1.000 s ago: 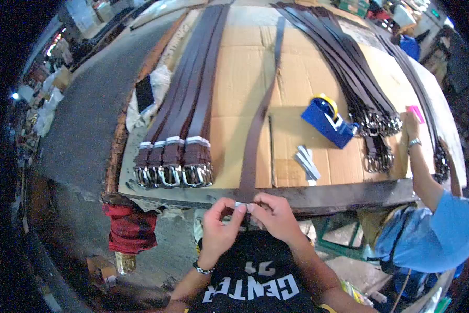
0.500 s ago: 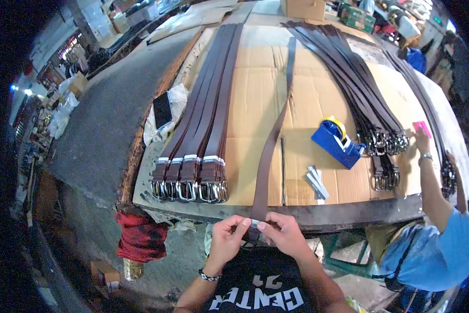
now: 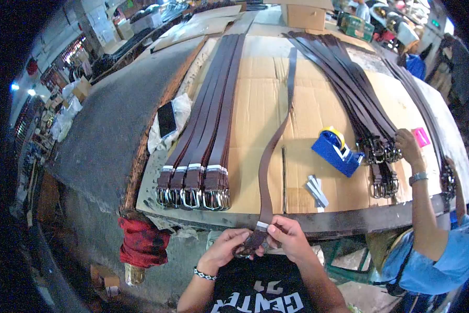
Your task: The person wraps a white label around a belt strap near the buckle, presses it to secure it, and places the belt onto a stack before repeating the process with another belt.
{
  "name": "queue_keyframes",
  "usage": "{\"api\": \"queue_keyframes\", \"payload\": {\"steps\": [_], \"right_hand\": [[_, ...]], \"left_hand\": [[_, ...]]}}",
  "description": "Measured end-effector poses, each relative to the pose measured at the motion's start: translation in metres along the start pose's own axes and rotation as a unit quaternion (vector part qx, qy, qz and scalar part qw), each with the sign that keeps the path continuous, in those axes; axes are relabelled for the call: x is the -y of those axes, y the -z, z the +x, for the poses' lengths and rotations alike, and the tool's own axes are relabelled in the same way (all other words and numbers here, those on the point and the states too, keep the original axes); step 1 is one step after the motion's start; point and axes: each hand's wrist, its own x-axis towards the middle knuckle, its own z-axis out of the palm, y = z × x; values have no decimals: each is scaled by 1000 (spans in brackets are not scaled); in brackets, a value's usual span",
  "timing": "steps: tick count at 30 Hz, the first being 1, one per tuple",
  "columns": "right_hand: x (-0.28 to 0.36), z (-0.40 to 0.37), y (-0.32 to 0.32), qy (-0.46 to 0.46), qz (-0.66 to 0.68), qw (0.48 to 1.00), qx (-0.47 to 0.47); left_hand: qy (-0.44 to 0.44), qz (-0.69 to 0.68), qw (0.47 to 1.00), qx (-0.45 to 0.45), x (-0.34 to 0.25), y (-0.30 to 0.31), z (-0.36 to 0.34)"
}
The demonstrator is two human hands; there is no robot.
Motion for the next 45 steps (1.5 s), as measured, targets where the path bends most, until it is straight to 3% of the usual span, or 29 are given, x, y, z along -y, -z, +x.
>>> {"api": "queue_keyframes", "payload": {"steps": [5,8,11,14,17,19,21,23,27,29,31,33,34,38,41,43,45], "right_hand": [[-7,0,6,-29,9,999,13],[11,3,-16,-73,13,996,-46],[1,17,6,-65,77,994,-52],[36,38,-16,-11,9,995,-102],[75,80,-14,87,-120,982,-115],[121,114,-13,139,-137,972,-132],[179,144,-24,145,-174,958,-177],[237,173,-32,222,-132,962,-90],[343,172,-92,297,-137,944,-50],[391,173,-106,331,-172,928,13],[429,168,-127,348,-197,913,78],[445,163,-161,349,-162,919,83],[469,171,-159,313,-227,914,123],[479,220,-164,313,-202,925,73],[485,272,-149,234,-263,930,106],[464,285,-165,244,-190,951,27],[466,282,-179,269,-209,936,87]], "left_hand": [[16,-68,996,55,9,1,-11],[-34,54,998,4,5,-6,-18],[-83,132,986,-61,-1,-23,-29],[-128,266,952,-75,-17,-40,-45],[-170,276,945,-33,-16,-39,-57],[-173,274,946,-14,-22,-42,-66],[-185,268,945,8,-25,-43,-71],[-179,272,945,20,-34,-41,-80],[-183,248,950,51,-26,-25,-89],[-177,237,953,69,-30,-25,-94],[-184,230,954,56,-27,-23,-94],[-184,228,956,34,-29,-24,-94],[-200,220,954,32,-30,-22,-94],[-231,178,956,31,-27,-12,-87],[-246,163,955,24,-36,-14,-84],[-253,149,956,1,-41,-20,-80],[-273,150,950,-26,-45,-20,-78]]}}
